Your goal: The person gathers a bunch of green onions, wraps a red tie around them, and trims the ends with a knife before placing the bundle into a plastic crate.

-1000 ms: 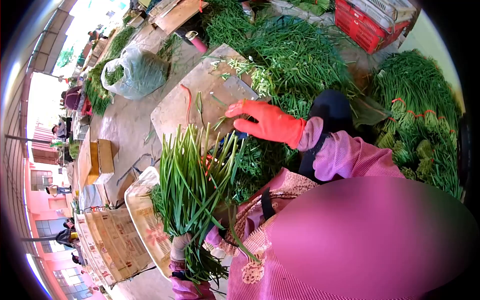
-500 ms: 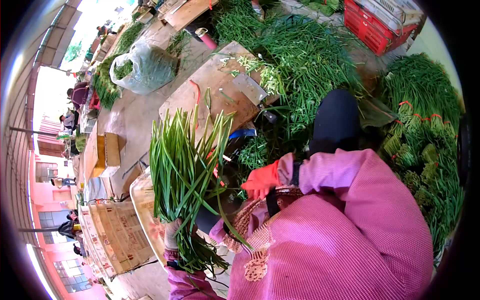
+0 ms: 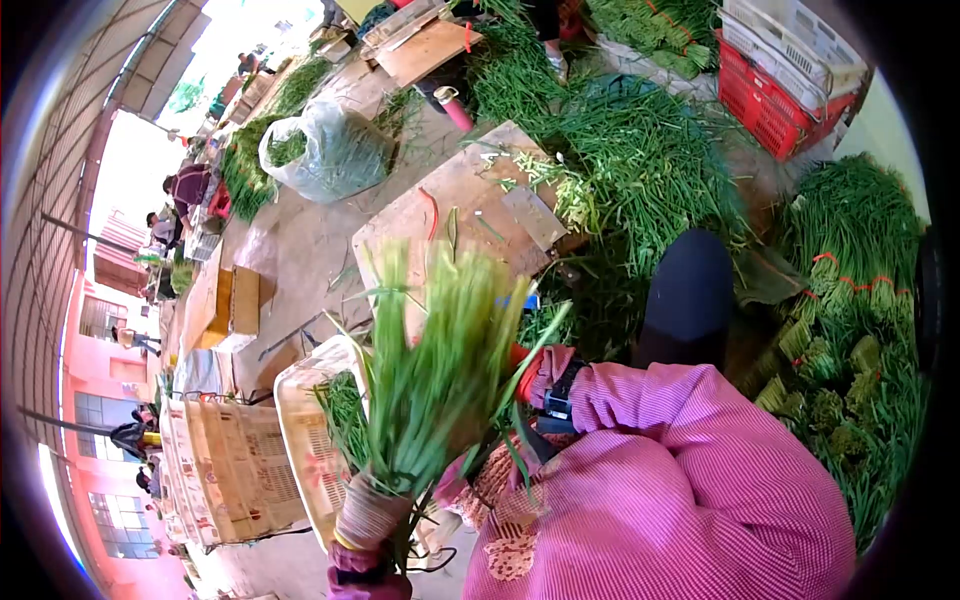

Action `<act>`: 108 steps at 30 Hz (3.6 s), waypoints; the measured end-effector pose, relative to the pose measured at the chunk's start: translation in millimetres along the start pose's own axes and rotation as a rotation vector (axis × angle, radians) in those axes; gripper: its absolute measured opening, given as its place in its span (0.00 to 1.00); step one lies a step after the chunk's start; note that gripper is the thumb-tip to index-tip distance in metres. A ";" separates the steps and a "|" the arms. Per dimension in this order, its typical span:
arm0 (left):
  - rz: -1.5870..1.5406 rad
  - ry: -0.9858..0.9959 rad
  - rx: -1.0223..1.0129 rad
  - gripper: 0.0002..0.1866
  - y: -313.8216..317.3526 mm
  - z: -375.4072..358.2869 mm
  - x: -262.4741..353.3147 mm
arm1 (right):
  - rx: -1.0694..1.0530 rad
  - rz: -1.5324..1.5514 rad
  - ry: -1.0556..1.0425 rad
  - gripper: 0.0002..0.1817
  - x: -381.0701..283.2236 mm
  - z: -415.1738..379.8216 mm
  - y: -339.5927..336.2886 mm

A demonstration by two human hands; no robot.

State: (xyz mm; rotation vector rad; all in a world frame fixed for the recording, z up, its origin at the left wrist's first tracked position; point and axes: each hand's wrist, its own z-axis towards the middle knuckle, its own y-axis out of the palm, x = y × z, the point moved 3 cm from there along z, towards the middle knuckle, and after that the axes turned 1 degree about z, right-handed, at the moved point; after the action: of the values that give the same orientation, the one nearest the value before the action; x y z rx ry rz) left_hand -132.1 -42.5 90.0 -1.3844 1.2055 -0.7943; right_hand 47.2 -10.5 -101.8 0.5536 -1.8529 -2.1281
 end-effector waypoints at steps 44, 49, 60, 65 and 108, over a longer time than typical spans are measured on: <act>-1.353 -0.596 0.314 0.56 41.6 -5.9 -56.3 | 0.148 -0.333 0.247 0.20 36.5 -3.7 -4.7; -2.037 -0.290 0.026 0.60 111.8 76.1 22.0 | 0.209 -0.364 0.254 0.19 23.4 -24.2 -15.5; -1.917 0.079 0.328 0.48 148.2 87.3 55.3 | 0.358 -0.375 0.288 0.16 4.9 -64.5 -36.7; -2.438 -0.497 -0.218 0.35 142.8 72.6 39.5 | 0.444 -0.385 0.308 0.15 -3.4 -74.1 -47.3; -2.775 -0.429 -0.105 0.17 242.8 73.6 45.7 | 0.768 -2.241 0.302 0.23 -40.8 -71.5 80.7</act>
State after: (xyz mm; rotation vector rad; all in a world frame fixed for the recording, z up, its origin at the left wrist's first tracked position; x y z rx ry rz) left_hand -107.0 -40.8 -166.5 -2.3551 -1.9704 -1.6928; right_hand 111.7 -68.1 -25.5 4.0110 -1.4502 -0.9165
